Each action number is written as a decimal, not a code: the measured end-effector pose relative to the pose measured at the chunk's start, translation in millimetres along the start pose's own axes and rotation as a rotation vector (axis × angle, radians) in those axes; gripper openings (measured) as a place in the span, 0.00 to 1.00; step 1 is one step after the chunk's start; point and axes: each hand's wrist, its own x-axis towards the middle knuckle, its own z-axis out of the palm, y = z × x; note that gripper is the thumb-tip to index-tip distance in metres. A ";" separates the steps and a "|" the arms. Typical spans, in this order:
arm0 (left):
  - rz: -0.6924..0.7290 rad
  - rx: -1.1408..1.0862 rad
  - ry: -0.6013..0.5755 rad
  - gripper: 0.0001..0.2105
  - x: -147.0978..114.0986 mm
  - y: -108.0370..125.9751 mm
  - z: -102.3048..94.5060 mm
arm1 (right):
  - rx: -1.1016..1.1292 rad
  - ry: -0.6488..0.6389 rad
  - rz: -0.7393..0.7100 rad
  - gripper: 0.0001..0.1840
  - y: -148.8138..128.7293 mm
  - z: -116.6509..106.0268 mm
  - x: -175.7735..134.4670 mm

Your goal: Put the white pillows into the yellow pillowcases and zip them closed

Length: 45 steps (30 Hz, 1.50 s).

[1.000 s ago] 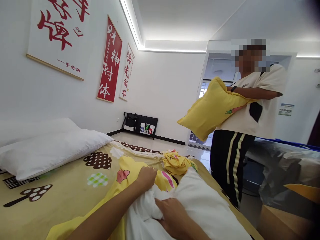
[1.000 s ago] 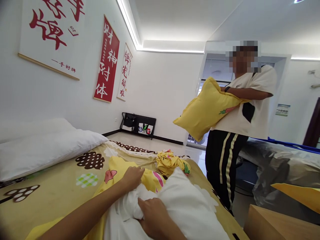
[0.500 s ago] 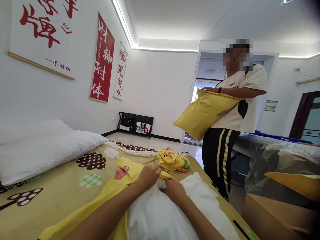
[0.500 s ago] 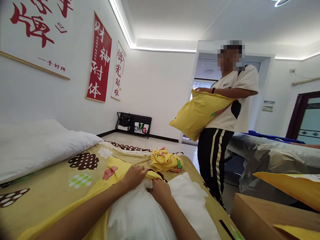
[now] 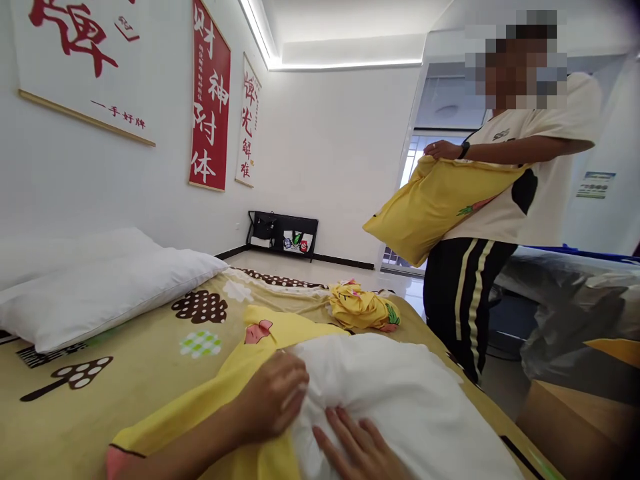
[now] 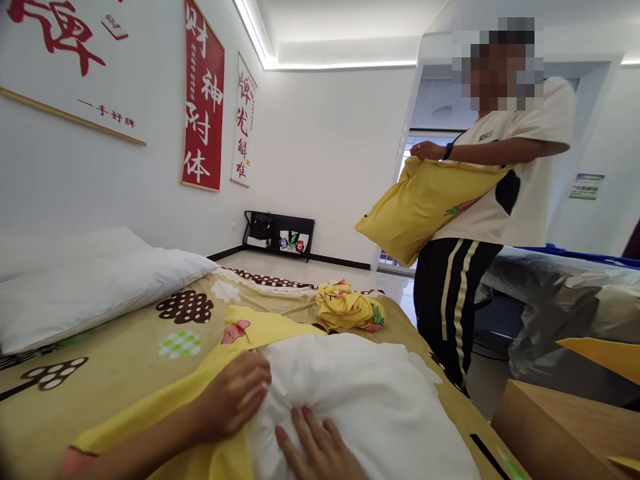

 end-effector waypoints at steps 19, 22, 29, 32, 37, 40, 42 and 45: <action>0.002 0.100 -0.435 0.15 -58.4 22.1 -2.7 | 0.172 0.048 0.042 0.30 -33.2 -43.0 4.3; -0.026 0.077 -0.411 0.14 -63.3 13.5 9.1 | 0.204 0.063 -0.059 0.22 -46.7 -28.7 -2.6; 0.091 0.080 -0.383 0.12 -68.8 18.8 5.5 | 0.315 0.010 0.117 0.28 8.2 -22.3 10.8; 0.079 0.076 -0.383 0.11 -75.1 15.5 -1.7 | 0.384 -0.012 0.131 0.25 7.9 -39.8 13.8; -0.001 0.013 -0.389 0.09 -80.8 13.1 -0.7 | 0.514 0.104 0.034 0.16 -25.5 -97.3 18.1; -0.013 -0.006 -0.409 0.10 -80.5 14.8 1.3 | 0.418 0.274 -0.022 0.17 -31.4 -114.9 35.1; -0.022 -0.003 -0.426 0.10 -81.0 15.0 1.3 | 0.324 0.182 -0.056 0.18 -27.7 -101.0 51.0; -0.038 0.019 -0.444 0.10 -84.6 13.6 0.8 | 0.248 -0.088 -0.013 0.35 -21.6 -50.9 70.1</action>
